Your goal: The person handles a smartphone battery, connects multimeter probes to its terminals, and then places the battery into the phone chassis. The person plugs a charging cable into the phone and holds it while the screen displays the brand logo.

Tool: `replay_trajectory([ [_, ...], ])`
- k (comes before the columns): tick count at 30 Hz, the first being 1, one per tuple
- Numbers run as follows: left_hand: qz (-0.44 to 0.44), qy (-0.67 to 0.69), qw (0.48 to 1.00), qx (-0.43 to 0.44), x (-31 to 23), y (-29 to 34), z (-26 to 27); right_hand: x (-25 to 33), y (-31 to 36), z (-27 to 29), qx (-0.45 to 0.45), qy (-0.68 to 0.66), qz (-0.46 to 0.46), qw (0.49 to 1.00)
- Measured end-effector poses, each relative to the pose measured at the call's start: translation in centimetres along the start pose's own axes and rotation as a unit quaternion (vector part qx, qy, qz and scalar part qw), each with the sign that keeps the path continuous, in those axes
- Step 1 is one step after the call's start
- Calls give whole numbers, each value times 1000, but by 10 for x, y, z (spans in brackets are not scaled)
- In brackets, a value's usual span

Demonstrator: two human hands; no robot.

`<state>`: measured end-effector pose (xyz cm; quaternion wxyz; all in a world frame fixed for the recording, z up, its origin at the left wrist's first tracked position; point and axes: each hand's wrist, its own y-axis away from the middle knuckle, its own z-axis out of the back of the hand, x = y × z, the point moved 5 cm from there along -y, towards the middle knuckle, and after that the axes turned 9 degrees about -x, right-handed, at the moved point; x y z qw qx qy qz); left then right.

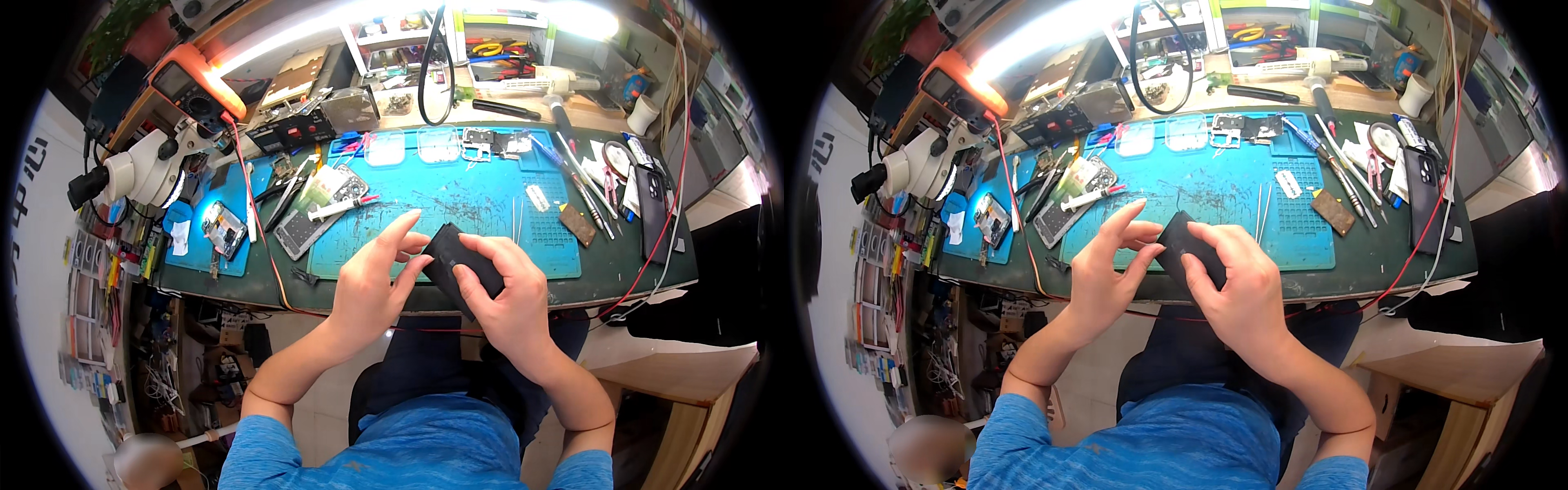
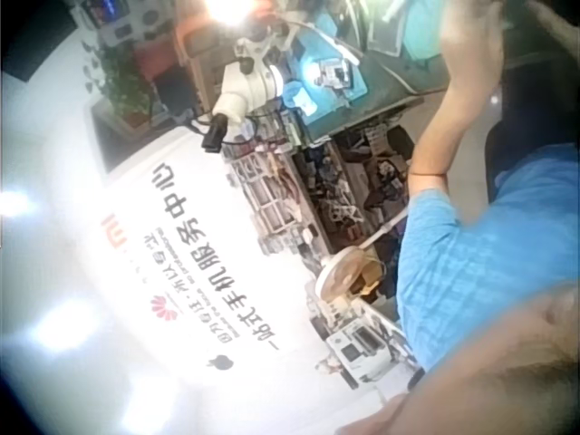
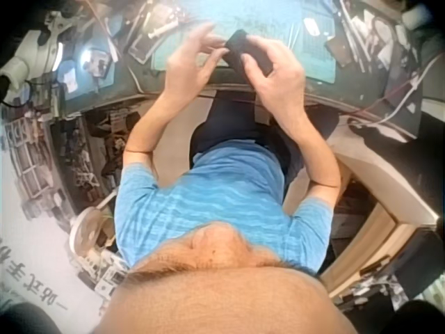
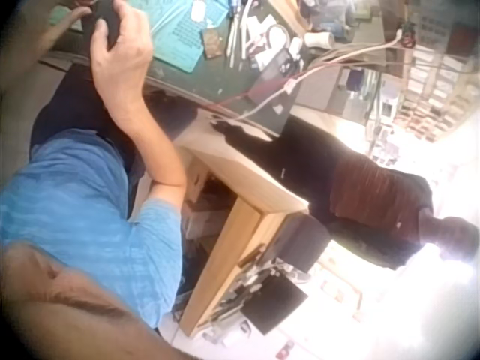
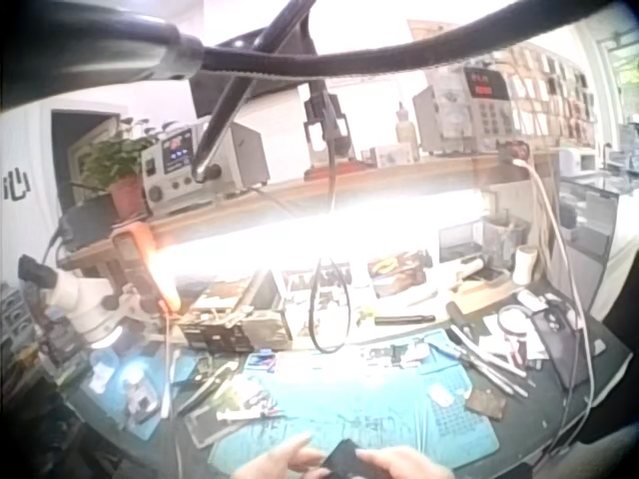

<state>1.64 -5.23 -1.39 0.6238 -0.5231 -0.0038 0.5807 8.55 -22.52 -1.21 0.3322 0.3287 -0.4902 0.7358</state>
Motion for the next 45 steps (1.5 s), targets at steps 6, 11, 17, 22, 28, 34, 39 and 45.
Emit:
replay_trajectory([
  [6,-151,-148,977,9,-14,0,-1,-2,3,-4,-4,-2,-9,1000],
  [11,-145,-171,975,-9,-14,-4,-4,3,7,-10,-11,14,-3,1000],
  [17,-43,-95,994,-37,2,2,-6,4,11,-11,-25,29,15,999],
  [22,-38,-69,997,-18,2,3,-5,5,7,-6,-23,26,35,999],
  [28,-41,-36,998,5,-1,-1,0,4,5,-7,-23,24,37,999],
  [34,-96,-84,992,-6,0,-7,1,6,7,-12,-16,18,31,999],
  [39,-161,-177,971,-3,-8,-7,-7,3,8,-17,-17,30,36,999],
  [45,-29,-86,996,-12,8,-6,-7,8,9,-18,-25,31,28,999],
])
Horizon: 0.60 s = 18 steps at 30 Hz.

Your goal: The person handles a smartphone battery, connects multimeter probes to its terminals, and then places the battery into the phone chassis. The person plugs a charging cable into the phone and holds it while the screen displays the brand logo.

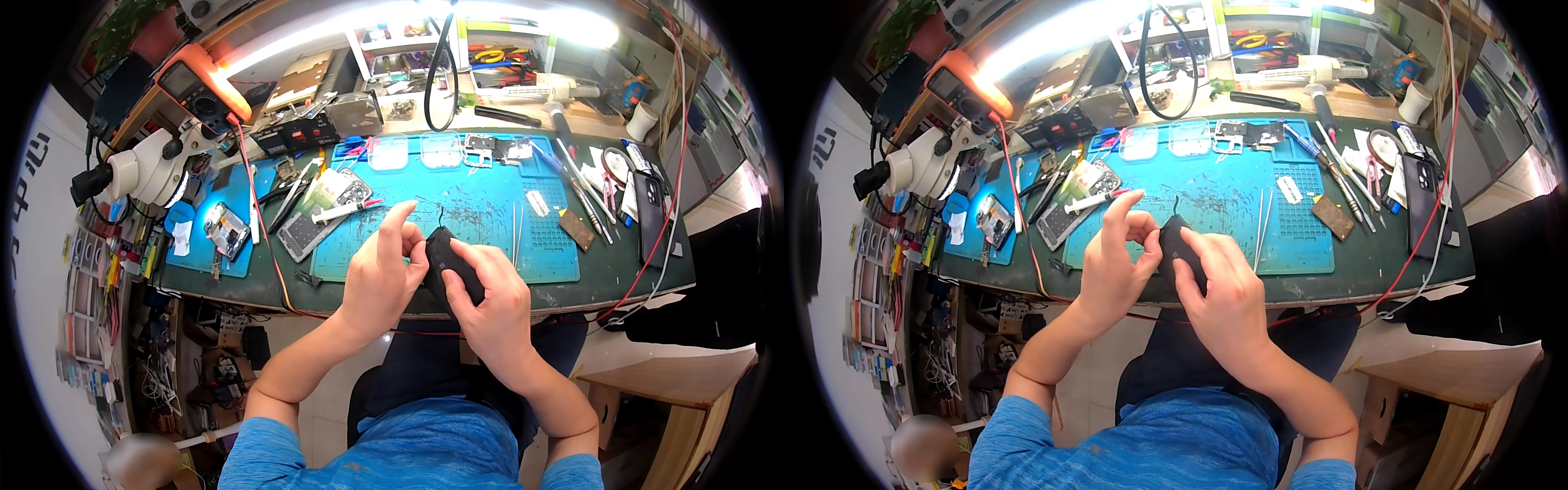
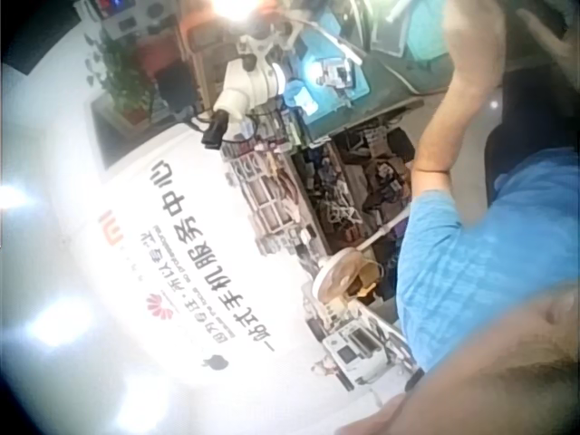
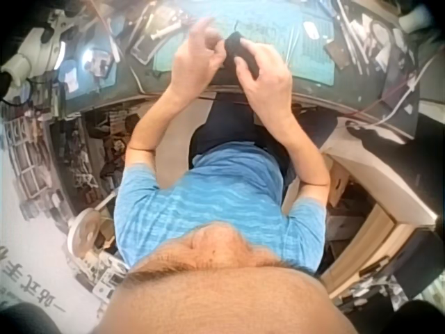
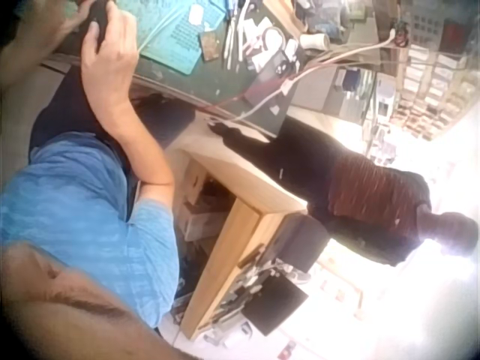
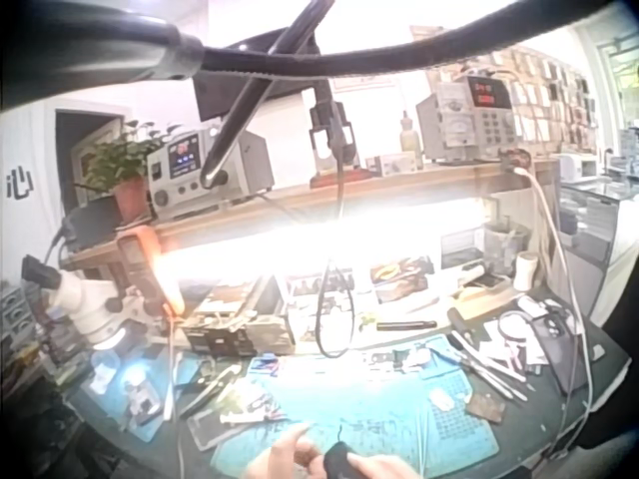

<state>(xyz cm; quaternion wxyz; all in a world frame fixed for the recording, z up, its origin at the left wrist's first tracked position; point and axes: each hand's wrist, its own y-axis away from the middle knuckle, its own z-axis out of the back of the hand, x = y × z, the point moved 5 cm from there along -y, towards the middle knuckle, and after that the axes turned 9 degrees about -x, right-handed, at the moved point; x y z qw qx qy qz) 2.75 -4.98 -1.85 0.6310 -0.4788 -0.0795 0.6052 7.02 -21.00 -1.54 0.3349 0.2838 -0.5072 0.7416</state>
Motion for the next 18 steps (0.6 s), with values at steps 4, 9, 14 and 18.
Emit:
replay_trajectory([
  [4,52,53,997,-10,2,4,0,-2,1,2,-2,2,5,1000],
  [9,3,74,997,-6,-5,0,2,-4,1,6,0,-3,10,1000],
  [14,-29,8,999,12,-4,-1,4,-4,3,3,8,-8,17,1000],
  [18,-104,-61,993,-14,-15,-5,3,-2,4,-1,-3,-1,19,1000],
])
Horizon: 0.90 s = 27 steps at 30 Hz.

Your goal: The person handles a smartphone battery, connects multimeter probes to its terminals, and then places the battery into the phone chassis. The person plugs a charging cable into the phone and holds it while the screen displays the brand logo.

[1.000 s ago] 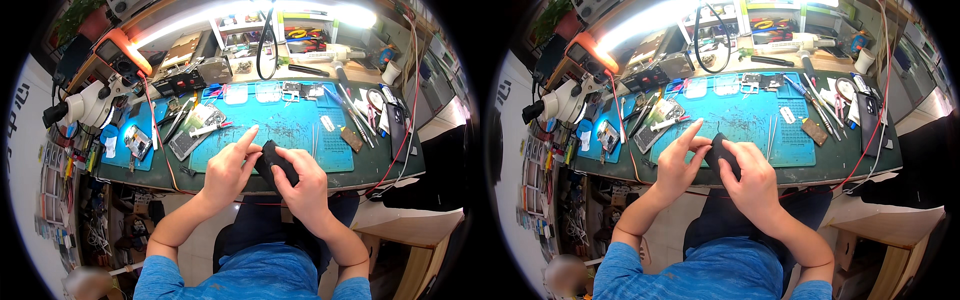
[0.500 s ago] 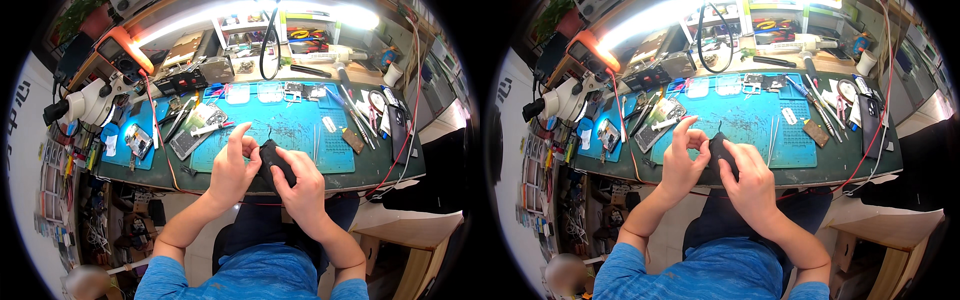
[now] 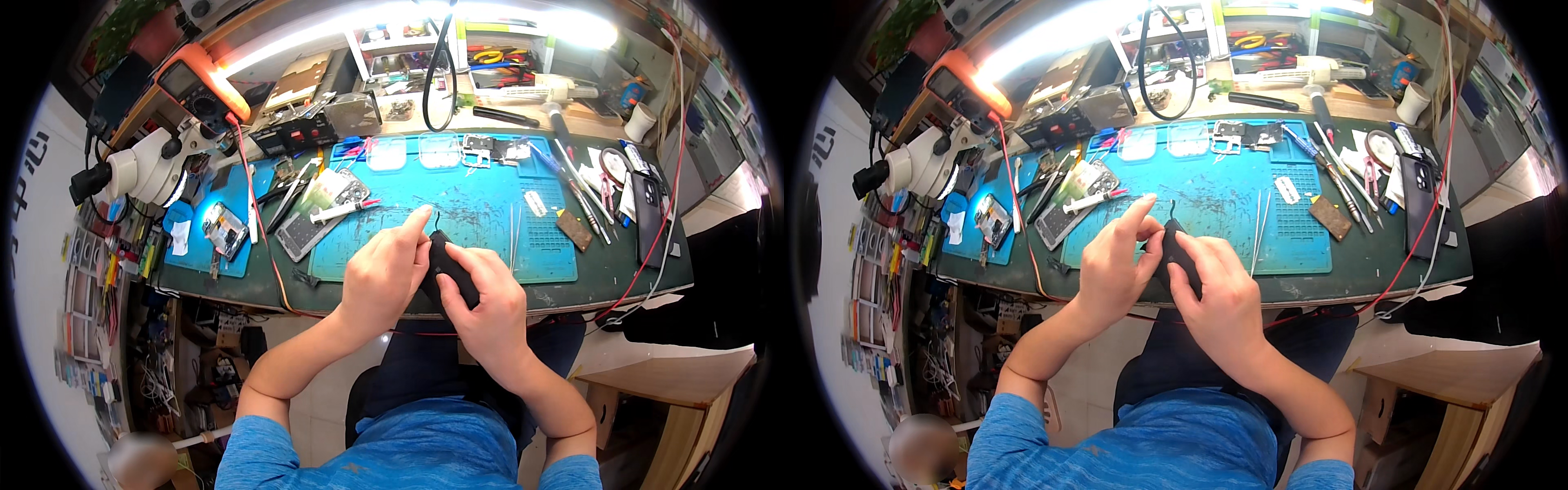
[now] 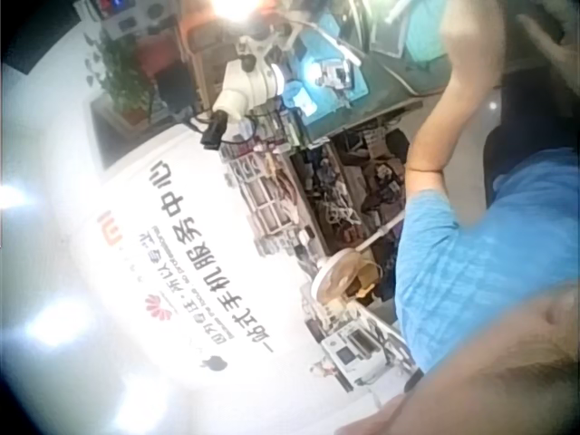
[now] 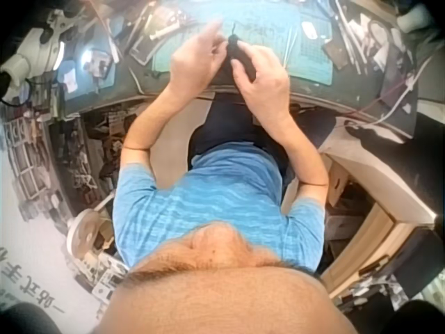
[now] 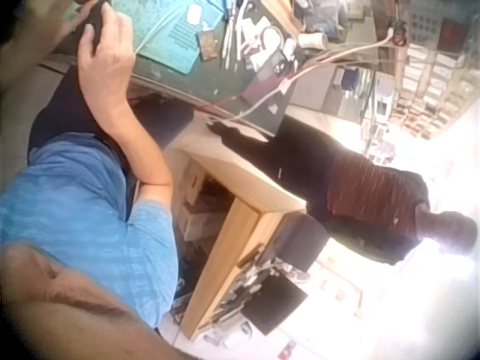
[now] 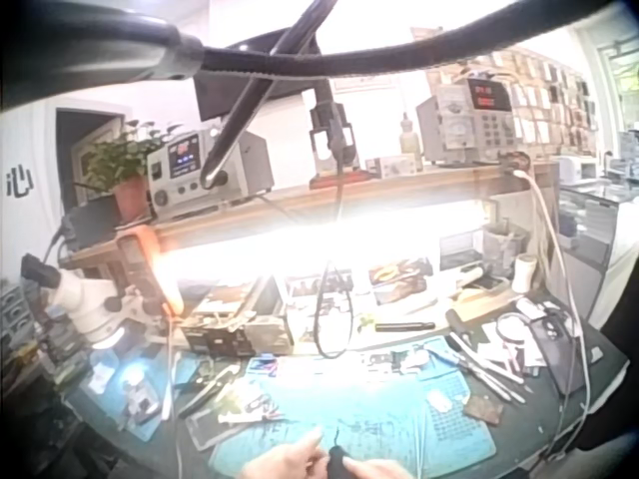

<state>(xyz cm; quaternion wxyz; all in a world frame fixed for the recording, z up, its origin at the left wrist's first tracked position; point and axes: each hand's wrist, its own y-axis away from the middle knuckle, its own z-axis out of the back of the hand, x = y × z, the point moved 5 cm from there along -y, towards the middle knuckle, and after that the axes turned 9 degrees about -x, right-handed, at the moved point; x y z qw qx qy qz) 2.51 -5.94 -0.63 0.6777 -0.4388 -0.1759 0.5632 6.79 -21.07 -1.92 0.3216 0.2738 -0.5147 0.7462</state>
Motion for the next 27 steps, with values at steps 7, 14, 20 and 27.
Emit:
replay_trajectory([
  [7,176,151,972,-23,17,-1,-3,3,0,1,-9,-5,-4,1000],
  [14,320,267,907,53,29,-4,3,-1,-5,10,5,-14,-45,999],
  [20,137,193,971,16,7,-11,16,5,-9,16,16,4,-22,1000],
  [27,-1,75,996,-36,-7,-10,19,7,-5,10,47,-16,-65,997],
])
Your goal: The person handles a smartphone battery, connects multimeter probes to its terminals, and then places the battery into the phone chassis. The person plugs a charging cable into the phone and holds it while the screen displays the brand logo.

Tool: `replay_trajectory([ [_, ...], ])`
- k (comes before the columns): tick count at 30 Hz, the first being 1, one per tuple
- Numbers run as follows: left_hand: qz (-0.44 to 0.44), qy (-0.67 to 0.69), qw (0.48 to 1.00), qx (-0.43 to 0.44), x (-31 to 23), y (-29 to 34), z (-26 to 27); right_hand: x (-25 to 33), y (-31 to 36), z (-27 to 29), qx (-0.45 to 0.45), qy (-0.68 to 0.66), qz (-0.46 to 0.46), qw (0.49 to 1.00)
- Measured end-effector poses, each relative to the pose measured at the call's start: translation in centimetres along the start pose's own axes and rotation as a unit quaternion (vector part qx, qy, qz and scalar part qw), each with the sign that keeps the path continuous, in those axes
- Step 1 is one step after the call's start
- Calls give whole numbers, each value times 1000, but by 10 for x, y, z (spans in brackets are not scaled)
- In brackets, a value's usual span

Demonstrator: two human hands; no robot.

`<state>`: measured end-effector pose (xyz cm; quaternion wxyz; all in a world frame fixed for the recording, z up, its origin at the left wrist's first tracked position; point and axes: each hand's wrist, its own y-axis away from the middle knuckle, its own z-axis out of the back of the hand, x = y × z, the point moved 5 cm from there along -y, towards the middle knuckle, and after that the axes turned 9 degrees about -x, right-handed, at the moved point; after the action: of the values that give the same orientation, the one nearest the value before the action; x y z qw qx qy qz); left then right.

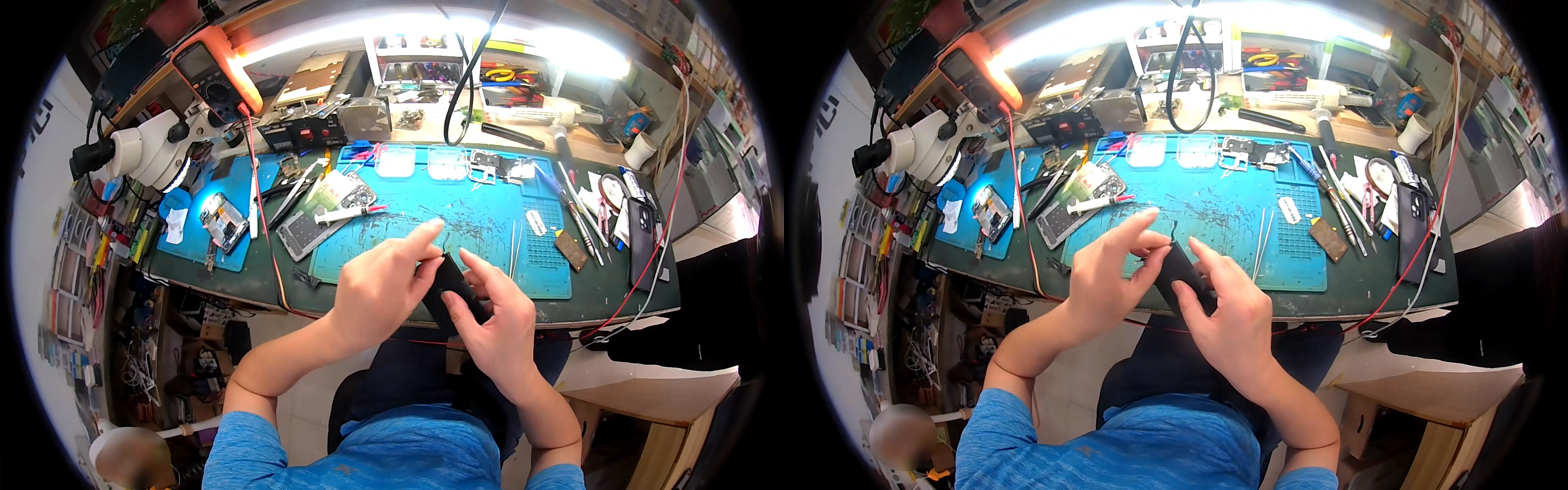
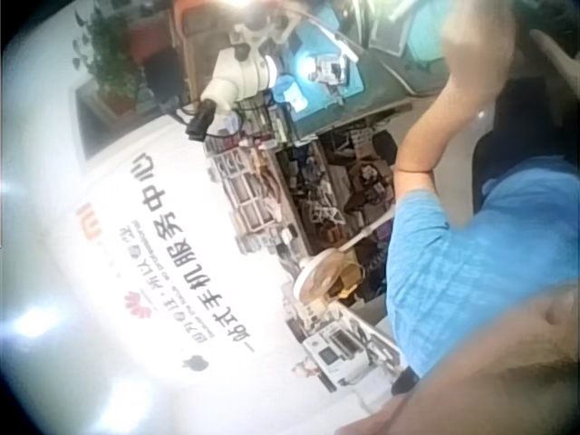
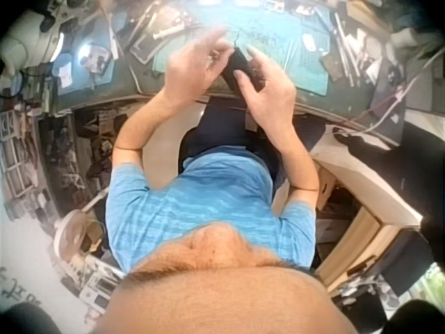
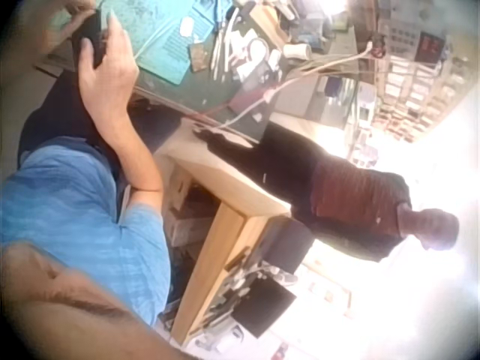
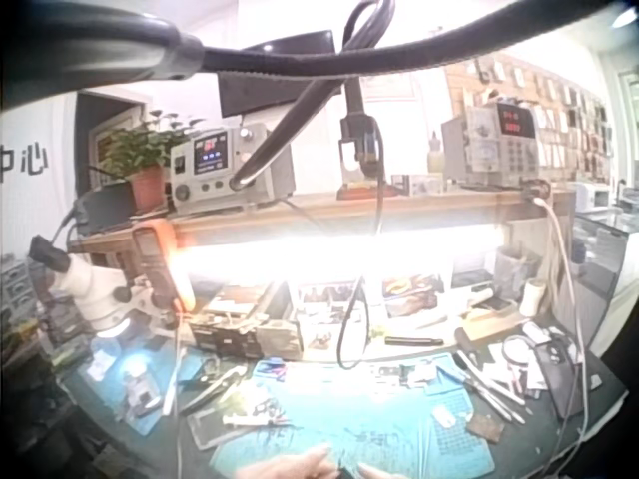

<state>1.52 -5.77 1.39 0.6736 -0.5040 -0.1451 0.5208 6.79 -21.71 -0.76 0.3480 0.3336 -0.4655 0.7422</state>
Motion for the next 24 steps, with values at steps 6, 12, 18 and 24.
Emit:
replay_trajectory([
  [6,-71,-37,996,-29,-9,-2,-2,7,-4,-8,3,-17,-9,1000],
  [12,-11,18,998,-59,-1,4,-5,11,0,-9,-31,40,59,997],
  [18,58,69,992,-92,8,6,-5,16,-2,-4,-50,73,100,991],
  [24,282,226,932,12,20,1,-8,2,-1,-2,-52,4,41,998],
])
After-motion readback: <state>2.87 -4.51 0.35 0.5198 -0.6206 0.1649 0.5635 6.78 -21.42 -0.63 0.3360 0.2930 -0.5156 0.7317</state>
